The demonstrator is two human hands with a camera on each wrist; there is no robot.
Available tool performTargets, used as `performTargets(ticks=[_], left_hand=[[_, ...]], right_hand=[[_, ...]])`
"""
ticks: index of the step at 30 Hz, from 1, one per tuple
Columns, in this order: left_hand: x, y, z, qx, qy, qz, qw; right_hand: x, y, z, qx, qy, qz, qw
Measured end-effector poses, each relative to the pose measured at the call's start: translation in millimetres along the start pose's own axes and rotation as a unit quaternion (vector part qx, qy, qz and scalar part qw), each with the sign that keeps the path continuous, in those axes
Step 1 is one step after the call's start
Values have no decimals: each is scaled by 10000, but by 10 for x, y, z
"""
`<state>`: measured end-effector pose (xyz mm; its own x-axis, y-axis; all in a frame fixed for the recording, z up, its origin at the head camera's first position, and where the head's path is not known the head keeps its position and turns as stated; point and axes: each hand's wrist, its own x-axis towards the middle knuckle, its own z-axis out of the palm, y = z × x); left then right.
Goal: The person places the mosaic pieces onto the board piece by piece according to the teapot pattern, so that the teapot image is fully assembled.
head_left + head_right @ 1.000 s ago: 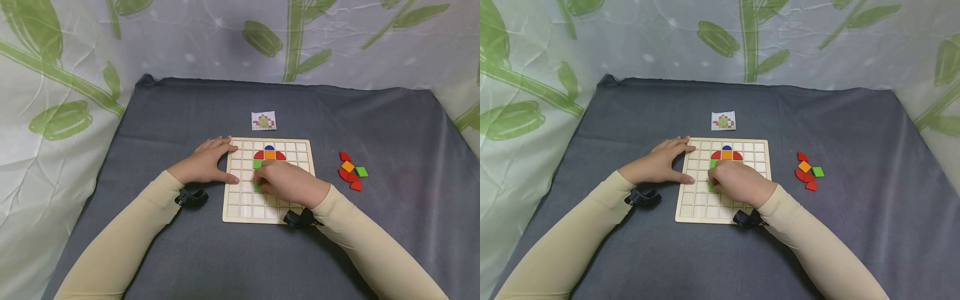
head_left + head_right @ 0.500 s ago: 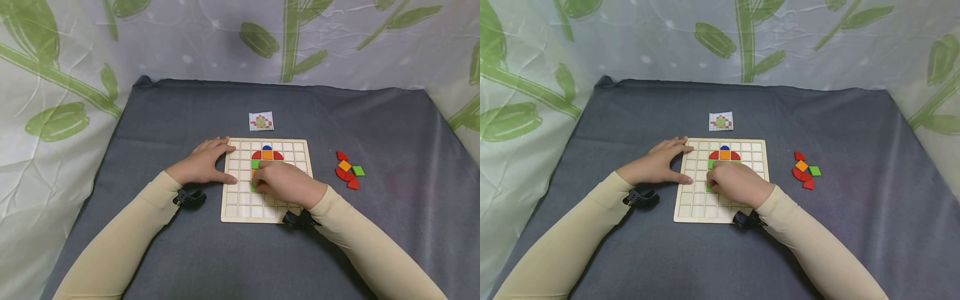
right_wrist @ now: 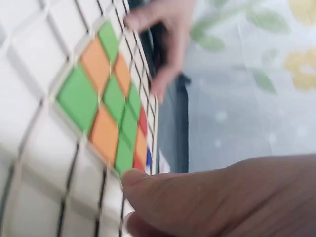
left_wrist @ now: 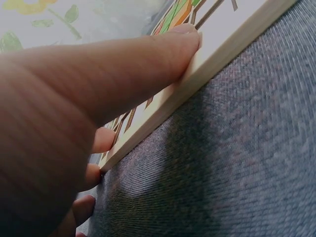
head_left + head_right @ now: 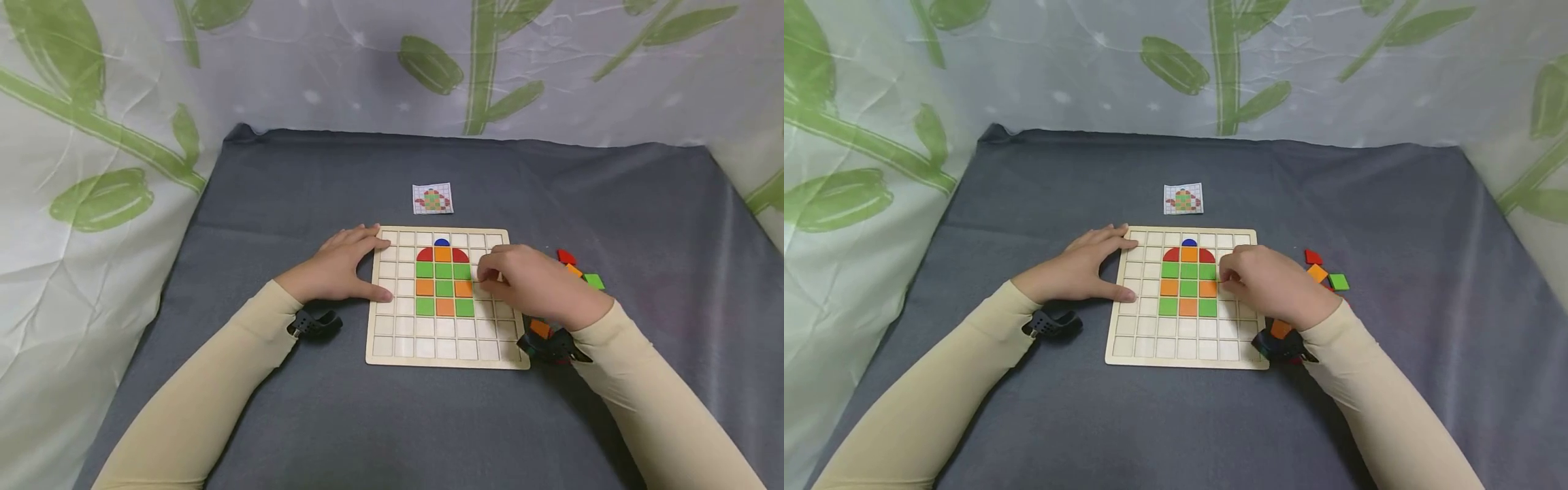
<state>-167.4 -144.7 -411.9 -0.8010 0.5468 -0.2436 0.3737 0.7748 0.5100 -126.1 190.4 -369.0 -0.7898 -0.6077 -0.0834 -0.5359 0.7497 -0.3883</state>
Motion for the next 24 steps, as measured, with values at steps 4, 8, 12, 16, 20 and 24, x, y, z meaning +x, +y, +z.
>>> performTargets(ticks=[4, 8, 12, 16, 20, 24], left_hand=[[-2, -5, 4, -2, 37, -3, 10000], [-2, -8, 7, -16, 23, 23, 10000], [-2, -16, 9, 31, -12, 14, 10000], [-2, -10, 0, 23, 5, 19, 10000], [-2, 2, -2, -2, 15, 10, 10000], [-3, 10, -5, -11, 18, 3, 10000]], right_hand=[[-124, 218, -121, 215, -214, 500, 9983], [-242, 427, -254, 485, -477, 1128, 9913], [-336, 621, -378, 478, -616, 1480, 9859], [-389, 783, -419, 463, -705, 1853, 9791], [-418, 902, -407, 424, -743, 2236, 9709], [-443, 979, -392, 374, -688, 2516, 9647]])
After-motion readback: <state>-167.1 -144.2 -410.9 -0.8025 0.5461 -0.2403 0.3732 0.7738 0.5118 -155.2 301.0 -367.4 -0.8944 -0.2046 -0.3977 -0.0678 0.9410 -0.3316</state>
